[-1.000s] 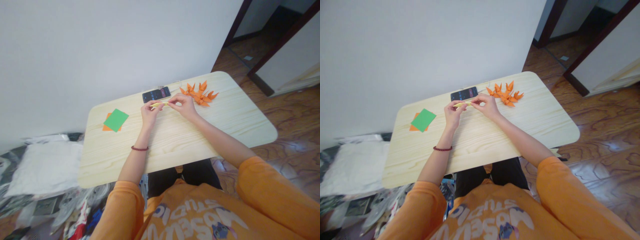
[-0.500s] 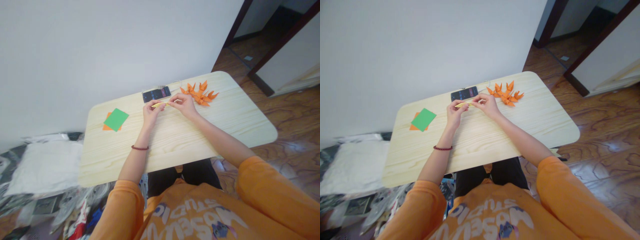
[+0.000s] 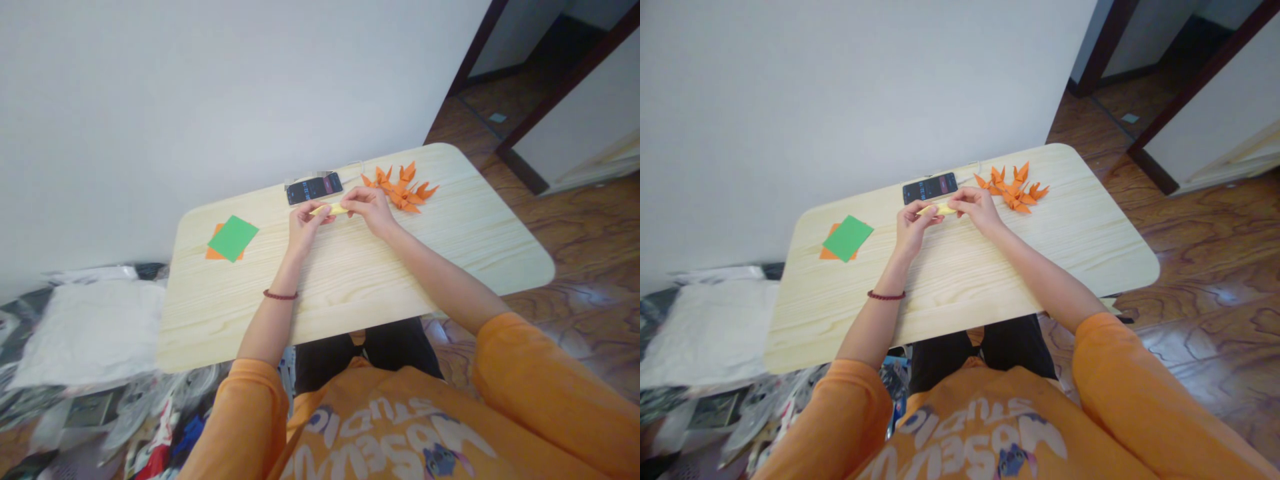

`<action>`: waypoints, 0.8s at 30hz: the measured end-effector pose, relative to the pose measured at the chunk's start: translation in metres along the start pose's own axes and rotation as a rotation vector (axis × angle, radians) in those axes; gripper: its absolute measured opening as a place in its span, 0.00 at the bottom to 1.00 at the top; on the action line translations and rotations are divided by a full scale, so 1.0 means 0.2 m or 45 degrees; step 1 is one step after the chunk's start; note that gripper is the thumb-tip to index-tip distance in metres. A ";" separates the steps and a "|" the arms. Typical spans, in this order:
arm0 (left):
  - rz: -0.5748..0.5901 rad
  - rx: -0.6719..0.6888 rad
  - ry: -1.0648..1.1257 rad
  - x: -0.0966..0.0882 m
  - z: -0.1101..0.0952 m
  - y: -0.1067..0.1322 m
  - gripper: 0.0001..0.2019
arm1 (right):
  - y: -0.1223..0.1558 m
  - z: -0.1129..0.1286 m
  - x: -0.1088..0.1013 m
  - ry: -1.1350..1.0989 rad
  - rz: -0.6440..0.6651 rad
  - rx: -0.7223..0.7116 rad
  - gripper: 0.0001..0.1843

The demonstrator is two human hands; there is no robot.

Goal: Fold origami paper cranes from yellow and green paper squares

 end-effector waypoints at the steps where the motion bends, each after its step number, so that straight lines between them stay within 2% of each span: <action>1: -0.003 -0.002 0.028 0.00 0.00 0.00 0.17 | 0.00 0.00 0.00 -0.013 -0.004 0.005 0.14; 4: -0.036 0.005 0.059 -0.01 0.00 0.00 0.17 | 0.01 0.01 0.01 -0.008 -0.004 -0.008 0.15; 9: -0.091 0.003 -0.086 0.00 -0.01 0.01 0.15 | 0.02 0.04 0.02 0.114 0.009 -0.041 0.14; 13: -0.112 -0.003 -0.100 -0.01 0.01 0.01 0.13 | 0.01 0.03 0.02 0.122 0.027 -0.027 0.14; 19: -0.066 -0.062 0.063 -0.02 0.04 -0.01 0.11 | 0.00 -0.02 -0.01 -0.015 -0.035 0.076 0.13; 24: -0.039 -0.074 0.092 0.00 0.02 0.00 0.17 | 0.00 -0.06 -0.02 -0.062 -0.110 0.073 0.13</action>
Point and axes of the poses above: each hand's wrist, its own y-axis away from the middle knuckle, its own x-axis out of the palm, z = x × y, the point moved 4 cm from there along -y, towards the middle knuckle, and after that the axes turned 8 degrees about z, right-handed, at the moved point
